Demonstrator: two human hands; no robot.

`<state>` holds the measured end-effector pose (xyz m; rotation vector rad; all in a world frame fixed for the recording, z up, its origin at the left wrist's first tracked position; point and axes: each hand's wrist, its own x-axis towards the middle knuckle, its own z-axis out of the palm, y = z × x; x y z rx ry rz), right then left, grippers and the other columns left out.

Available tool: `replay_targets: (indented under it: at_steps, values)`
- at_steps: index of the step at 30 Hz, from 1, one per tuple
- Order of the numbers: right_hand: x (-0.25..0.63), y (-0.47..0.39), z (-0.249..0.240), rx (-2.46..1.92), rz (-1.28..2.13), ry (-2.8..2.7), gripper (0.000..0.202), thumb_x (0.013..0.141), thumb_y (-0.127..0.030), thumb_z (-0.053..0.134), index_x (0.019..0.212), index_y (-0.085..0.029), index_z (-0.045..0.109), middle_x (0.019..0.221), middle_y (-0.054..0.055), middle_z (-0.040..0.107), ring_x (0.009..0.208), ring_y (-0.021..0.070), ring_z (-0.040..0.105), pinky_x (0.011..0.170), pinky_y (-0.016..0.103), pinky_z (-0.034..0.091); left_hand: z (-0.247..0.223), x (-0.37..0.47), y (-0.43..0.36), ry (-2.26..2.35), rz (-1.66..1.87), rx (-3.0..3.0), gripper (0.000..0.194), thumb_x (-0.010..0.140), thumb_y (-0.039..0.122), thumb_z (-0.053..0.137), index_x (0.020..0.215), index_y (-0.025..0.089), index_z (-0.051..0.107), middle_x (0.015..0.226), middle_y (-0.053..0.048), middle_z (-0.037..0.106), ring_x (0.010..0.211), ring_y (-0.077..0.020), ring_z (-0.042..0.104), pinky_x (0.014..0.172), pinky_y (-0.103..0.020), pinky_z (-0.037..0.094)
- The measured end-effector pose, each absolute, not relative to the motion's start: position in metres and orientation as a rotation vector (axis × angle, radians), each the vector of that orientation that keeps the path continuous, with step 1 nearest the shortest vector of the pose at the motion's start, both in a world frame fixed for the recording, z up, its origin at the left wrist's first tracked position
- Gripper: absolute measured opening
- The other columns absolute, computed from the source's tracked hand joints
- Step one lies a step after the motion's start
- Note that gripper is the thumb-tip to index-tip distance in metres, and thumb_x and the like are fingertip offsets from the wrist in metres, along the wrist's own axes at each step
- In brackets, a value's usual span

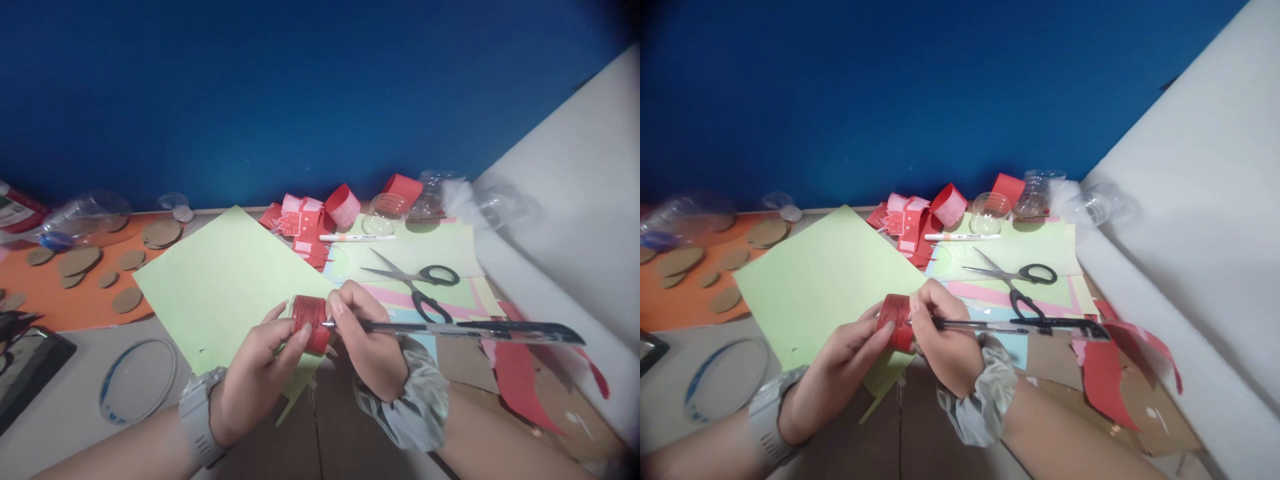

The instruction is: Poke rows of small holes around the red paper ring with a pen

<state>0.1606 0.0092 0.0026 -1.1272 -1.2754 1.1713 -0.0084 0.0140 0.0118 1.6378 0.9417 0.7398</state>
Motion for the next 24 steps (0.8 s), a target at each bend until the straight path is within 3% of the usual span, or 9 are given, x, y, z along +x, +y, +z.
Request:
replay_targets:
  at_steps: [13,24]
  values:
    - [0.1632,0.0101,0.0012,-1.128,1.124,-1.339,0.026,0.099,-0.022,0.048,0.074,-0.022,0.045,0.062,-0.006,0.04,0.054,0.0107,0.036,0.052,0.024,0.032,0.0102,-0.008,0.0139,0.938,0.758,1.641,0.038,0.105,0.024,0.045,0.083,0.019,0.075,0.091,-0.003,0.079,0.085,-0.0174,0.066,0.113,-0.035,0.036]
    - [0.1644,0.0093,-0.0016,-1.159,1.218,-1.335,0.032,0.101,-0.034,0.049,0.072,-0.023,0.043,0.062,-0.005,0.038,0.054,0.0117,0.036,0.05,0.025,0.033,0.011,-0.0085,0.0132,0.946,0.732,1.643,0.036,0.105,0.022,0.044,0.081,0.019,0.071,0.09,-0.002,0.079,0.087,-0.0183,0.068,0.115,-0.039,0.033]
